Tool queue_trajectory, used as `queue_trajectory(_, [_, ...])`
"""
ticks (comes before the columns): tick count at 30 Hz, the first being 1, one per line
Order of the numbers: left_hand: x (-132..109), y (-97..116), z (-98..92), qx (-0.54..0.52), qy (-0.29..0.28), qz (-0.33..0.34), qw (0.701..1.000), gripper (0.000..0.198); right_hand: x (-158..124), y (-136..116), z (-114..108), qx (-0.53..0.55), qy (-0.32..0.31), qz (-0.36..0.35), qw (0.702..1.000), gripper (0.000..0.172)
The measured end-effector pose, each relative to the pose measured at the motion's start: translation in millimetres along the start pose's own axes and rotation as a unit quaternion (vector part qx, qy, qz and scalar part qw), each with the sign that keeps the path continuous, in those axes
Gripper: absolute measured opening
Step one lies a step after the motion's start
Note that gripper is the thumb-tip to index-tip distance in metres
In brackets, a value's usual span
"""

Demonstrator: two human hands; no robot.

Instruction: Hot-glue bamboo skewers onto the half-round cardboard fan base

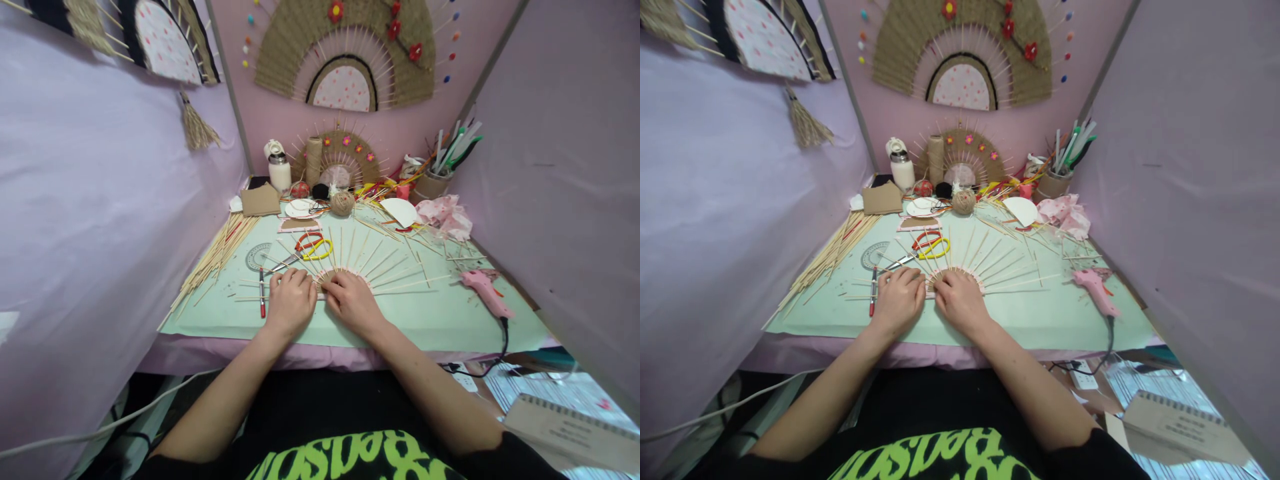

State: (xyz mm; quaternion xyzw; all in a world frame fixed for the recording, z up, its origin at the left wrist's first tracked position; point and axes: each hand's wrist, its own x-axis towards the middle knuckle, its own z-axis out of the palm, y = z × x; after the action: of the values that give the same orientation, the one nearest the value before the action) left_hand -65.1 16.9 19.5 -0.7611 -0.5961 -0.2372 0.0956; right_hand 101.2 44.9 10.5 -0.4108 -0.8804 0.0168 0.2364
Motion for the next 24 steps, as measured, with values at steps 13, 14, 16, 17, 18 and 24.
queue_trajectory(13, [-1.2,-1.5,2.9,0.015,0.012,0.007,1.000,0.025,-0.6,0.7,1.1,0.002,0.003,-0.001,1.000,0.021])
queue_trajectory(14, [-1.2,-1.5,3.0,0.016,0.012,0.007,1.000,0.025,-0.6,0.7,1.1,0.002,0.003,-0.002,1.000,0.021])
queue_trajectory(16, [-1.1,-1.4,2.9,0.016,0.012,0.006,1.000,0.025,-0.4,0.4,1.0,0.002,0.003,-0.002,1.000,0.020])
queue_trajectory(17, [-1.1,-1.3,2.9,0.015,0.012,0.005,1.000,0.025,-0.3,0.2,0.9,0.002,0.004,-0.002,1.000,0.020])
queue_trajectory(18, [-1.1,-1.2,2.8,0.013,0.011,0.005,1.000,0.025,-0.2,0.1,0.8,0.001,0.005,-0.002,1.000,0.020])
queue_trajectory(24, [-1.1,-1.1,2.9,0.015,0.010,0.004,1.000,0.025,-0.4,0.0,0.6,-0.005,0.004,-0.002,1.000,0.020])
